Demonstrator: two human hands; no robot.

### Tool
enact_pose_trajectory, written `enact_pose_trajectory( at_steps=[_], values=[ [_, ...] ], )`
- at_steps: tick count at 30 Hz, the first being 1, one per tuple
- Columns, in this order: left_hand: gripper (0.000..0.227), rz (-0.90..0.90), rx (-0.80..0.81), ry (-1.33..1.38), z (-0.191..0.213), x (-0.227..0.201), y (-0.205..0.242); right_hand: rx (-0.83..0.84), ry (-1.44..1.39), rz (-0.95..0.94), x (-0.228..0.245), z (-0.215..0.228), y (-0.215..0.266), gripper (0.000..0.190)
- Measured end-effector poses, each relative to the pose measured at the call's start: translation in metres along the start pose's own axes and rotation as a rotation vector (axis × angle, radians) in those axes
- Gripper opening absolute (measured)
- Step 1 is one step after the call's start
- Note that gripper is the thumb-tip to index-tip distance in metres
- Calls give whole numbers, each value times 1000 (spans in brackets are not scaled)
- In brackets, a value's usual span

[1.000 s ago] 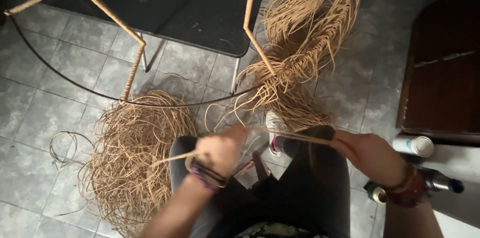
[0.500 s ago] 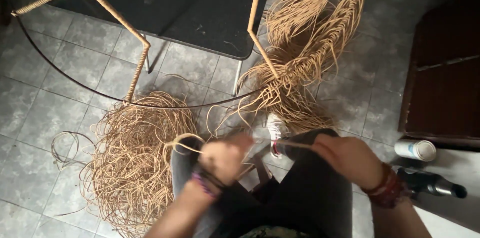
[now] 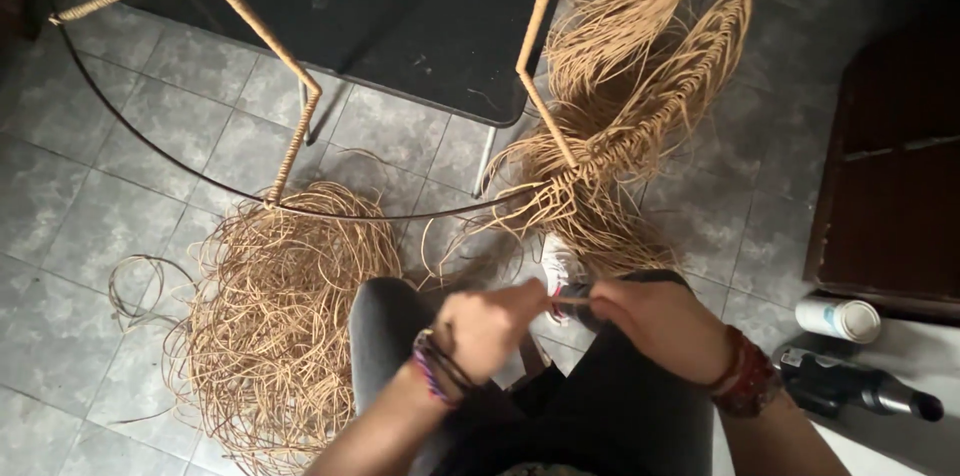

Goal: Weaving natural fiber strands onto a circular frame to create a decorative item.

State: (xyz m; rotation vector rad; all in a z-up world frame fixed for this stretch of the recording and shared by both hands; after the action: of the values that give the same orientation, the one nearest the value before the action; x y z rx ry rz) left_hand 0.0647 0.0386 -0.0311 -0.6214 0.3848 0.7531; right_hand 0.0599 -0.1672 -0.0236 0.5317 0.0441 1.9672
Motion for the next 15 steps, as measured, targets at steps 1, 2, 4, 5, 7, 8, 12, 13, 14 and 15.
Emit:
enact_pose_trajectory(
  at_steps=[1,2,4,5,7,8,12,13,14,15],
  values=[
    [9,13,-8,123,12,7,-1,52,-4,-46,-5,-2,0,17],
    [13,25,-17,245,23,14,-3,102,-7,-91,-12,-4,-1,21],
    [5,110,23,246,35,26,-2,109,8,-94,-17,-4,-5,25],
    [7,196,66,248,39,33,0,118,20,-99,-20,-6,-6,30],
    [4,159,44,209,39,36,1,93,71,-55,-26,-19,-11,20],
    [5,118,25,175,39,37,1,66,122,-17,-28,-25,-13,10],
    [7,107,56,265,40,38,3,89,270,-15,-19,-33,-24,11],
    [2,107,39,222,39,40,4,25,332,21,-16,-34,-27,6],
    [6,108,22,179,39,42,6,-39,393,57,-12,-36,-29,5],
    [6,110,21,179,39,46,7,-38,394,59,-10,-38,-31,5]
  ],
)
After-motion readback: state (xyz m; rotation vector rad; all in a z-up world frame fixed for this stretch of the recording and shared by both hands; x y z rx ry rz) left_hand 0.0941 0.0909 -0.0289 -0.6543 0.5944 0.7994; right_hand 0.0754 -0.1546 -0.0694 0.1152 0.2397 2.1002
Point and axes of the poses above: each hand's wrist, its own y-axis away from the middle knuckle, its own z-axis out of the back of the hand, x = y × z, the point moved 5 cm from there along -y, towards the middle knuckle, and after that the axes turned 14 degrees about y, right-handed, at the moved point
